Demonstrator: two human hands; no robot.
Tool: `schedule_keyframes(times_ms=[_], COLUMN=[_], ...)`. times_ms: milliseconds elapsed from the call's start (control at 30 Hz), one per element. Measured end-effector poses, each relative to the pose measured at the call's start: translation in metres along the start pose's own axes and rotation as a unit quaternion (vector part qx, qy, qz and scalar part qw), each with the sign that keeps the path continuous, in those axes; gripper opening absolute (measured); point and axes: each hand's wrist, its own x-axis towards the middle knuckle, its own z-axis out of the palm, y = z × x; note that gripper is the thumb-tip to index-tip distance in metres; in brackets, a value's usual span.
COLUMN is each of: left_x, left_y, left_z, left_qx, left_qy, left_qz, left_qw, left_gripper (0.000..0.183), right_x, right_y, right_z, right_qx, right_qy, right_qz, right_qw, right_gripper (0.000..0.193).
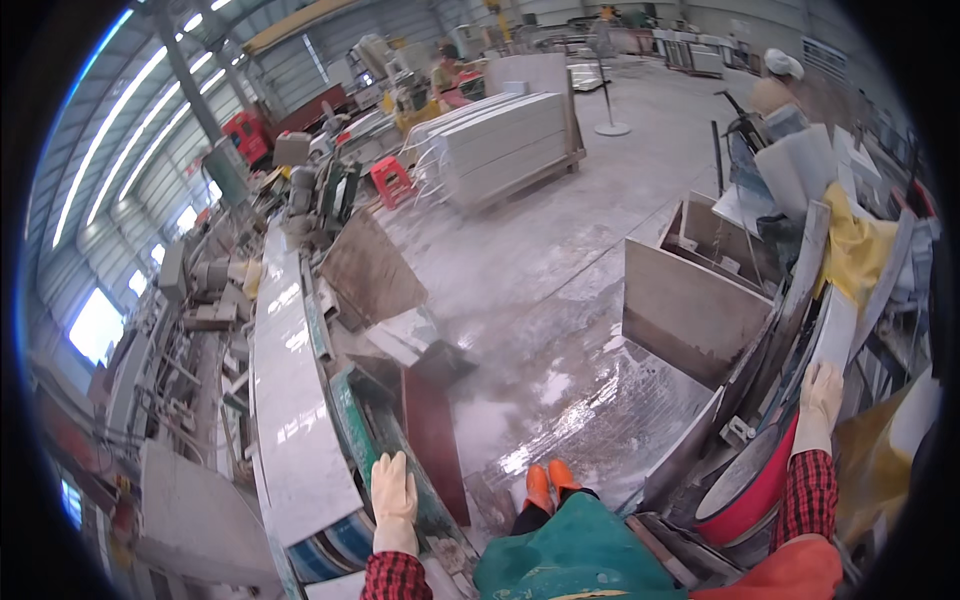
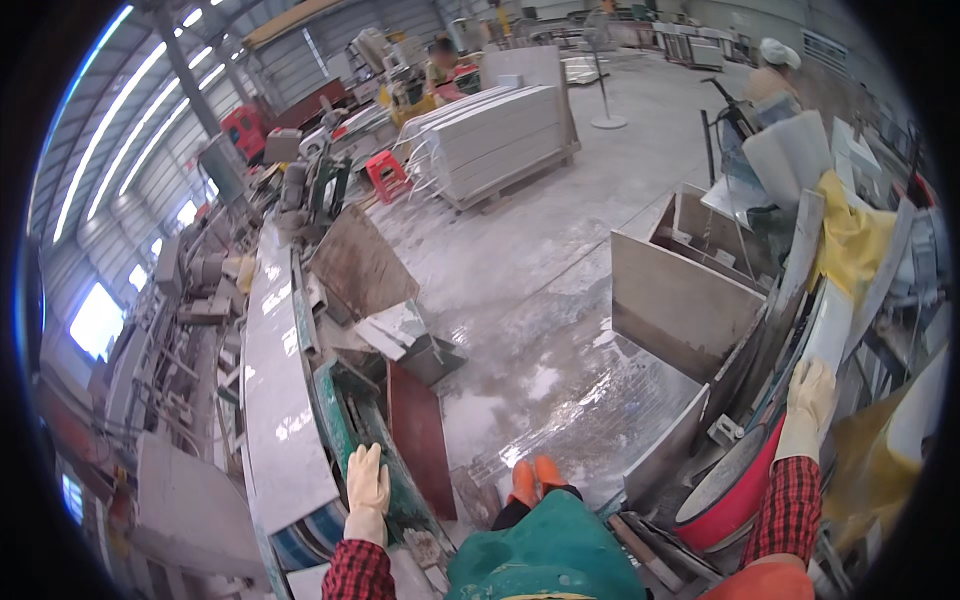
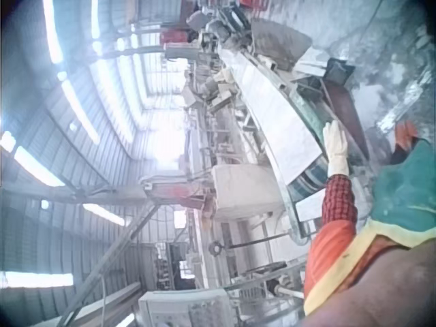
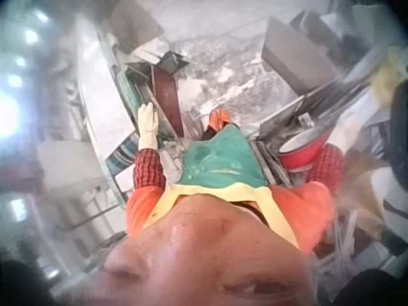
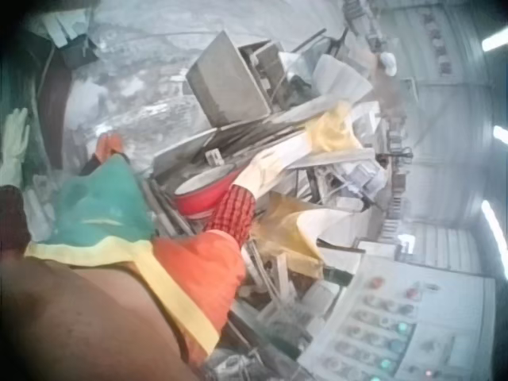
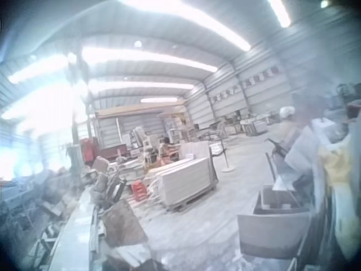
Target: The person repeatedly picks up large white rectangular panels from a conveyor belt and places them into a nearby metal bin. The person handles the panels one at a time, turning them over and adjusting their position before depositing them.
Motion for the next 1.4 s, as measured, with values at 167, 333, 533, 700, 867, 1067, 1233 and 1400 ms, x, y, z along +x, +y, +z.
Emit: schedule_keyframes(times_ms=[167, 333, 533, 700, 867, 1067, 1233, 1400], left_x=[-0.011, -0.011, -0.01, -0.009, -0.01, -0.008, -0.01, -0.01], left_y=[-0.015, -0.013, -0.013, -0.011, -0.01, -0.008, -0.007, -0.009], left_z=[0.019, 0.017, 0.02, 0.016, 0.013, 0.011, 0.008, 0.01], left_qx=[-0.067, -0.066, -0.061, -0.074, -0.074, -0.085, -0.096, -0.101], left_qy=[-0.022, -0.031, -0.012, -0.017, -0.01, 0.015, 0.019, 0.048], left_qz=[-0.074, -0.08, -0.077, -0.089, -0.097, -0.09, -0.092, -0.07], left_qw=[0.995, 0.994, 0.995, 0.993, 0.992, 0.992, 0.991, 0.991], left_gripper=[0.046, 0.042, 0.038, 0.037, 0.037, 0.035, 0.033, 0.031], right_x=[-0.004, -0.005, -0.009, -0.012, -0.019, -0.026, -0.034, -0.042], right_y=[-0.01, -0.015, -0.004, 0.0, -0.014, -0.016, -0.05, -0.043], right_z=[-0.023, -0.027, -0.018, -0.011, -0.026, -0.031, -0.065, -0.054], right_qx=[-0.004, -0.022, -0.043, -0.051, -0.034, -0.059, -0.056, -0.064], right_qy=[-0.022, -0.073, -0.077, -0.069, -0.089, -0.129, -0.192, -0.201], right_qz=[0.017, 0.029, 0.015, 0.011, -0.002, 0.034, 0.104, 0.114], right_qw=[1.0, 0.997, 0.996, 0.996, 0.995, 0.989, 0.974, 0.971], right_gripper=[0.045, 0.052, 0.051, 0.051, 0.053, 0.055, 0.063, 0.066])
